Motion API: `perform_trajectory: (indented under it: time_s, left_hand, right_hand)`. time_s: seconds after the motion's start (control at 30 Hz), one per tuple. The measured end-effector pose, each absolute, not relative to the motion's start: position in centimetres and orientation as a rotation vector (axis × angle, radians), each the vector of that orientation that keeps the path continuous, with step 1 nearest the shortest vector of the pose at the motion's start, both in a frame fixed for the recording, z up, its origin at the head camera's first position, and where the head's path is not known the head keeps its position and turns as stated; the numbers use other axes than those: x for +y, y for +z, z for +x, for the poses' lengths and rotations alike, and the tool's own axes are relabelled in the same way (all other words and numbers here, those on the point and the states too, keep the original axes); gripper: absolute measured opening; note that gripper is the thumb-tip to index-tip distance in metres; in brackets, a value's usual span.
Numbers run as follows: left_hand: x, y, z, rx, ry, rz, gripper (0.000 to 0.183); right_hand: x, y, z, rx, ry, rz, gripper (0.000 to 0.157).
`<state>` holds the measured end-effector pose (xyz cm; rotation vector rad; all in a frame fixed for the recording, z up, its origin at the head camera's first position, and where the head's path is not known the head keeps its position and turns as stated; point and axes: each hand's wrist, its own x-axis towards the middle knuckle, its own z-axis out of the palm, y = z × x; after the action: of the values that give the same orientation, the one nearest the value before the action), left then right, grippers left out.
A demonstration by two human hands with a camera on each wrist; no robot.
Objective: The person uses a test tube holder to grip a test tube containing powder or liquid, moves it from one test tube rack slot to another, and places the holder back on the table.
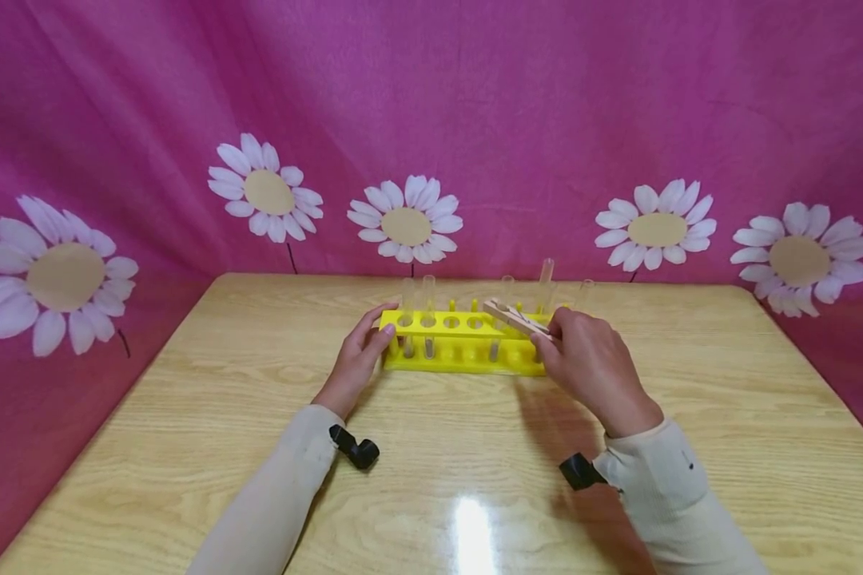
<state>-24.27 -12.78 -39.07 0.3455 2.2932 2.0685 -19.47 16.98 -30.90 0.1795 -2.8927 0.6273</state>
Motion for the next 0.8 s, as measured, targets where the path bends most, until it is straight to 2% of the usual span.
perform_trajectory:
  time_s: [0.8]
  left_hand:
    - [-12.6,-38.9,-24.1,2.310,2.050,0.310,0.042]
  right_hand:
    - [17.5,-28.8,-17.7,-2.727,0.750,0.171,0.019]
